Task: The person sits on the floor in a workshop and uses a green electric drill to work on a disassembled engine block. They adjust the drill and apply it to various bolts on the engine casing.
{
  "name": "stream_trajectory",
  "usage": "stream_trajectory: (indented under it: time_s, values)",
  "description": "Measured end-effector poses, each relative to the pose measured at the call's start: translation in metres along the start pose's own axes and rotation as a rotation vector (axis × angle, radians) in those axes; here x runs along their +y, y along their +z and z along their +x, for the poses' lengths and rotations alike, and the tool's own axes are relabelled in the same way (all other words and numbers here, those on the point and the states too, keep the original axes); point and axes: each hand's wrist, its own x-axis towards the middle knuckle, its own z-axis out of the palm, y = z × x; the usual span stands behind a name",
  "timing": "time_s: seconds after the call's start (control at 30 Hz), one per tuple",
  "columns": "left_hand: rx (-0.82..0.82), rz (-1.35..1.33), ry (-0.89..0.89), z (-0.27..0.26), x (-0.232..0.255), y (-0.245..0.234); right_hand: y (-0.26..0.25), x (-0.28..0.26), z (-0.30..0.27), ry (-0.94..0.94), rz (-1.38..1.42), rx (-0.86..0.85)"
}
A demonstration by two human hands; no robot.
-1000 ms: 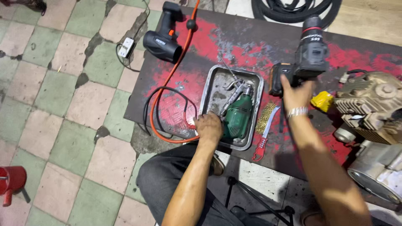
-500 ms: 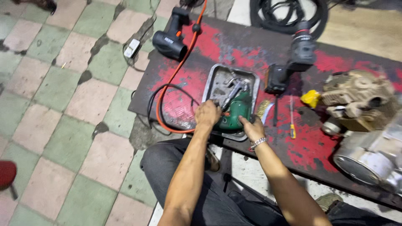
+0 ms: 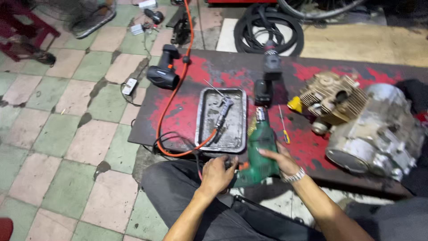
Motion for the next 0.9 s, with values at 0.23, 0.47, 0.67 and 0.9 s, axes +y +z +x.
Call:
stream_trajectory:
  time_s: [0.23,0.47,0.67,0.9]
  values:
    - [-0.328,-0.551,-0.038,-0.003,0.031,0.046,-0.056,0.049,-0.140,-0.252,-0.251,0.113]
    - [-0.329,-0.998,0.074,-0.035,0.140,0.023,-0.065,0.074,-0.179,-0.372,-0.416,0.190]
    - [-0.232,-0.933,0.181,-0.045,0.192,0.029,-0.053,0.051,-0.189,-0.488,-0.545,0.221]
    - [-0.192,-0.646,0.336,-0.044,0.196,0.043,-0.054,0.049,-0.187,-0.490,-0.516,0.212]
